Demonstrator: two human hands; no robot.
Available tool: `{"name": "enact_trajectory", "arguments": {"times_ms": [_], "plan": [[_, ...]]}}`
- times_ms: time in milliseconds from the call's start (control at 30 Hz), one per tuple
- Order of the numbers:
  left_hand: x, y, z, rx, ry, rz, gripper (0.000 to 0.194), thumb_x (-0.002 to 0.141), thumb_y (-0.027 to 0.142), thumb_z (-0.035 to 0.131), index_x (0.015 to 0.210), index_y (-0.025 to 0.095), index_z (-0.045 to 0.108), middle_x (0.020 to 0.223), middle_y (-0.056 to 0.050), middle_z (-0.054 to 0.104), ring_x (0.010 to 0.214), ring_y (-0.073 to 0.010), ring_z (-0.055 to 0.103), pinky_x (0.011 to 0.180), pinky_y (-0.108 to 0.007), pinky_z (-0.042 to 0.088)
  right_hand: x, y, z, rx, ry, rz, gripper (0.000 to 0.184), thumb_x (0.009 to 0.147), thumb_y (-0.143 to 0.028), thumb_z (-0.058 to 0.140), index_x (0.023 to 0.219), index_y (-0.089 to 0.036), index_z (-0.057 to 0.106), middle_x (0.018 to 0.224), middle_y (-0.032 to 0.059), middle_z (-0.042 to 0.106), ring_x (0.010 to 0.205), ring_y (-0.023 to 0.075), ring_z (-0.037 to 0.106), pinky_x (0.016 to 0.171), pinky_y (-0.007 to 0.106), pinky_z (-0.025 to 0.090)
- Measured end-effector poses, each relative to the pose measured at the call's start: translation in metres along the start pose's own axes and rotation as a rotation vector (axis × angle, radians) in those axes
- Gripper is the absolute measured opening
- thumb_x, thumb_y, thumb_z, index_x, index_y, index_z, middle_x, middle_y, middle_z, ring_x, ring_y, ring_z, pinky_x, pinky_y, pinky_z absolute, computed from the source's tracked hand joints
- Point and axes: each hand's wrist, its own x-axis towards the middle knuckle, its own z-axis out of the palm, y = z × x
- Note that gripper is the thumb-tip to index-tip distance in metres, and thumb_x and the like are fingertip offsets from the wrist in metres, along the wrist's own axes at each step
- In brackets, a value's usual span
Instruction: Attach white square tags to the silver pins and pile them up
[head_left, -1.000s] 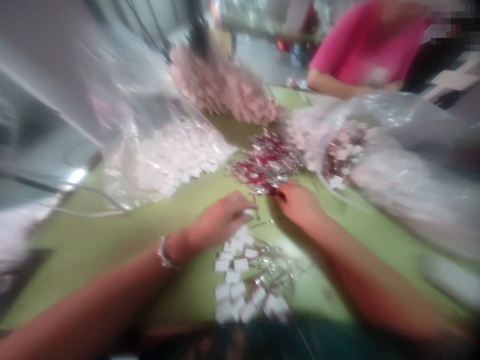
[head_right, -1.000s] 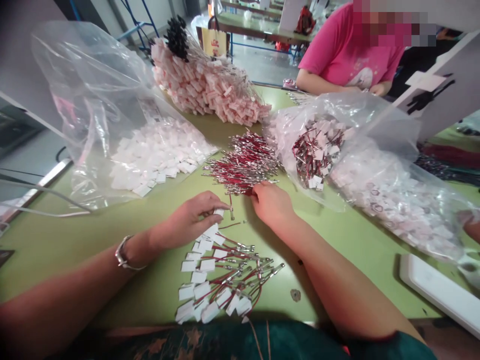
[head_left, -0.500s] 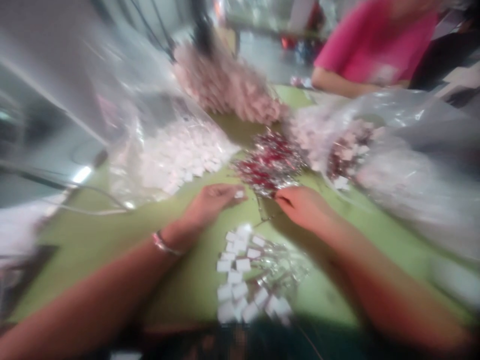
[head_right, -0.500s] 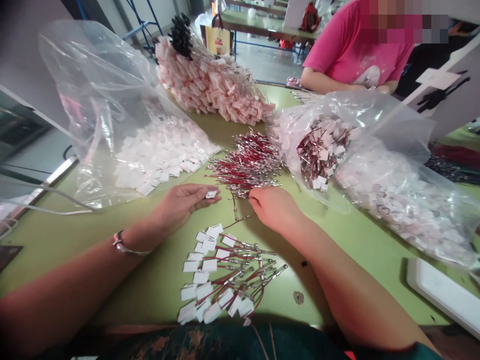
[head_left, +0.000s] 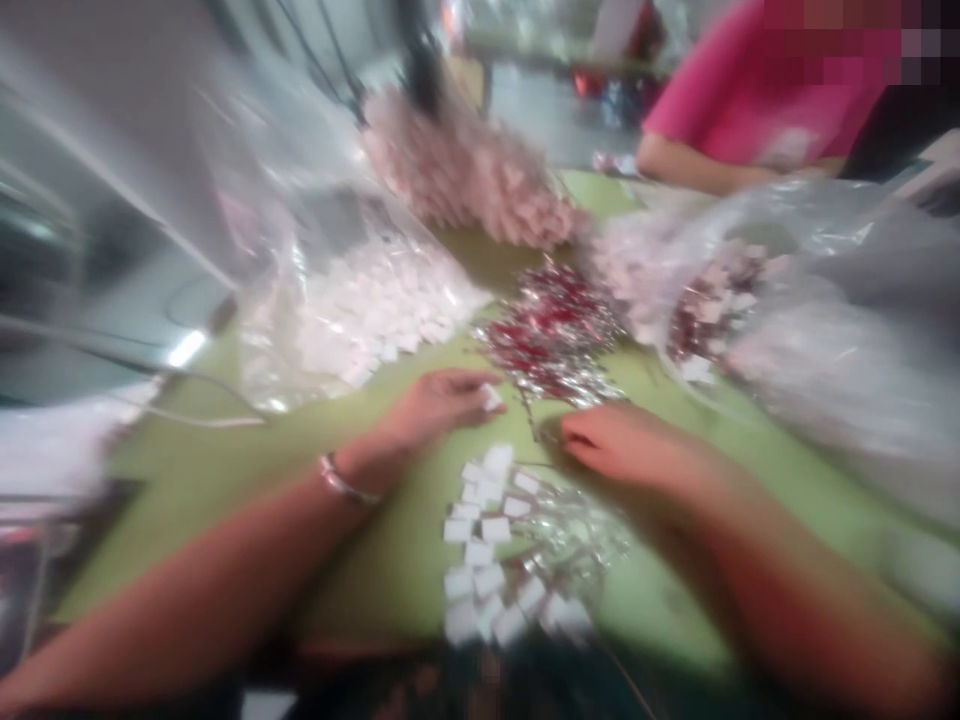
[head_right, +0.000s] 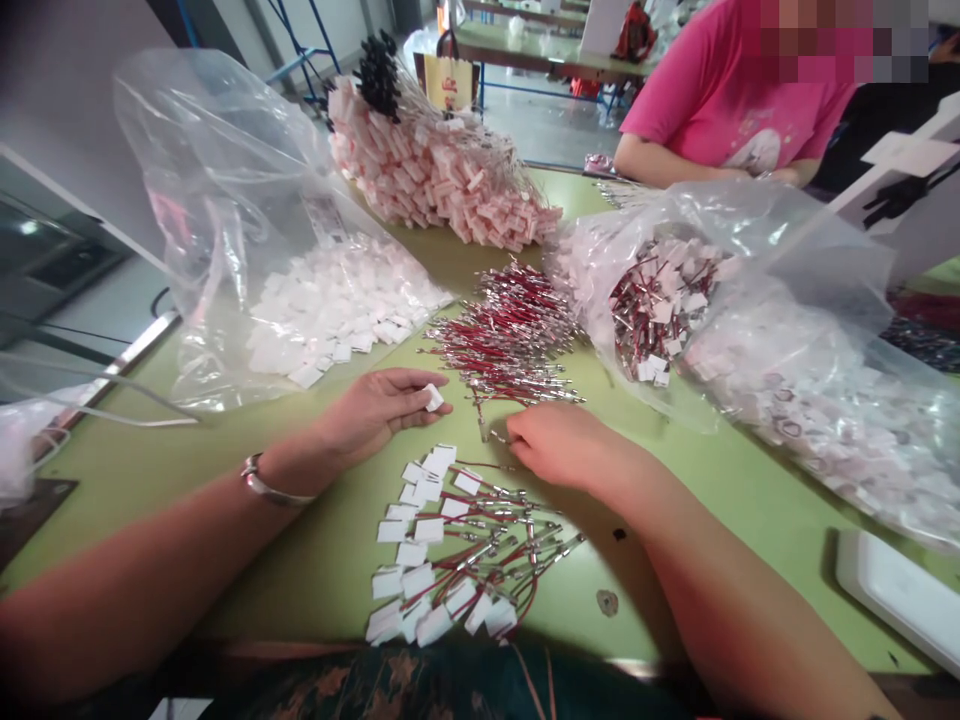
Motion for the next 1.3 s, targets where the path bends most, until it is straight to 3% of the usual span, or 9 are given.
{"name": "enact_trajectory", "arguments": {"times_ms": [100, 233, 300, 567, 667, 800, 1100, 1200, 1300], "plan": [[-0.003, 0.003, 0.006, -0.038, 0.010, -0.027, 0.032, 0.066, 0.031, 0.082, 0.091, 0.013, 0.072, 0.080, -0.006, 0.073, 0.076, -0.0156, 0.069, 0.075, -0.029, 0.054, -0.006, -0.007, -0.009, 0.121, 0.040, -0.034, 0.020, 0.086, -0.022, 0.052, 0.068, -0.022, 0.061, 0.067, -0.0012, 0.064, 0.058, 0.0117, 0.049, 0.053, 0.026, 0.028], [-0.008, 0.007, 0.016, -0.085, -0.042, -0.064, 0.026, 0.066, 0.029, 0.081, 0.083, 0.012, 0.071, 0.075, -0.005, 0.073, 0.069, -0.0143, 0.068, 0.068, -0.025, 0.053, -0.004, -0.020, -0.006, 0.329, 0.288, -0.025, 0.018, 0.089, -0.025, 0.050, 0.079, -0.022, 0.065, 0.074, -0.0020, 0.067, 0.063, 0.0112, 0.054, 0.059, 0.024, 0.033], [-0.009, 0.008, 0.018, -0.096, -0.058, -0.070, 0.023, 0.068, 0.028, 0.080, 0.083, 0.012, 0.070, 0.073, -0.005, 0.072, 0.068, -0.0146, 0.068, 0.067, -0.025, 0.053, 0.000, -0.024, 0.000, 0.356, 0.344, -0.045, 0.017, 0.089, -0.024, 0.051, 0.079, -0.021, 0.065, 0.073, -0.0019, 0.067, 0.064, 0.0111, 0.054, 0.061, 0.024, 0.034], [-0.005, -0.002, 0.009, 0.065, -0.077, -0.017, 0.026, 0.074, 0.034, 0.076, 0.091, 0.014, 0.071, 0.070, -0.004, 0.071, 0.063, -0.0127, 0.066, 0.061, -0.024, 0.052, 0.003, -0.021, 0.008, 0.307, 0.367, -0.063, 0.018, 0.088, -0.023, 0.051, 0.074, -0.021, 0.063, 0.069, -0.0028, 0.064, 0.061, 0.0100, 0.051, 0.059, 0.023, 0.030], [-0.004, -0.006, 0.005, 0.271, -0.094, 0.041, 0.031, 0.076, 0.040, 0.072, 0.096, 0.016, 0.071, 0.066, -0.004, 0.070, 0.055, -0.0111, 0.062, 0.052, -0.022, 0.048, 0.002, -0.022, 0.009, 0.170, 0.423, -0.117, 0.021, 0.090, -0.023, 0.048, 0.073, -0.019, 0.061, 0.066, -0.0011, 0.062, 0.060, 0.0109, 0.048, 0.058, 0.024, 0.028], [-0.006, -0.007, 0.007, 0.390, -0.108, 0.090, 0.033, 0.077, 0.041, 0.071, 0.095, 0.014, 0.071, 0.065, -0.004, 0.070, 0.055, -0.0128, 0.063, 0.052, -0.024, 0.049, 0.002, -0.030, 0.018, -0.027, 0.441, -0.162, 0.025, 0.090, -0.020, 0.040, 0.071, -0.017, 0.057, 0.062, 0.0016, 0.056, 0.056, 0.0122, 0.041, 0.054, 0.027, 0.021], [-0.012, -0.006, 0.019, 0.729, -0.080, 0.219, 0.026, 0.082, 0.038, 0.062, 0.096, 0.020, 0.074, 0.070, -0.003, 0.071, 0.063, -0.0149, 0.064, 0.061, -0.026, 0.051, 0.003, -0.043, 0.026, -0.032, 0.366, -0.004, 0.021, 0.088, -0.019, 0.043, 0.071, -0.017, 0.056, 0.056, 0.0001, 0.048, 0.050, 0.0113, 0.029, 0.052, 0.029, 0.015], [-0.009, 0.012, 0.004, 1.006, 0.065, 0.378, 0.029, 0.084, 0.041, 0.059, 0.103, 0.024, 0.072, 0.085, -0.003, 0.072, 0.071, -0.0162, 0.063, 0.068, -0.029, 0.051, 0.004, -0.042, 0.026, 0.068, 0.291, 0.053, 0.020, 0.088, -0.021, 0.046, 0.072, -0.018, 0.058, 0.059, 0.0000, 0.052, 0.053, 0.0111, 0.034, 0.053, 0.028, 0.017], [0.000, 0.032, -0.026, 1.389, 0.375, 0.515, 0.033, 0.093, 0.035, 0.044, 0.099, 0.018, 0.071, 0.097, -0.011, 0.068, 0.087, -0.0235, 0.060, 0.081, -0.039, 0.048, 0.004, -0.042, 0.029, 0.185, 0.243, 0.009, 0.020, 0.087, -0.021, 0.048, 0.072, -0.018, 0.060, 0.068, 0.0009, 0.057, 0.060, 0.0111, 0.043, 0.057, 0.026, 0.023]]}}
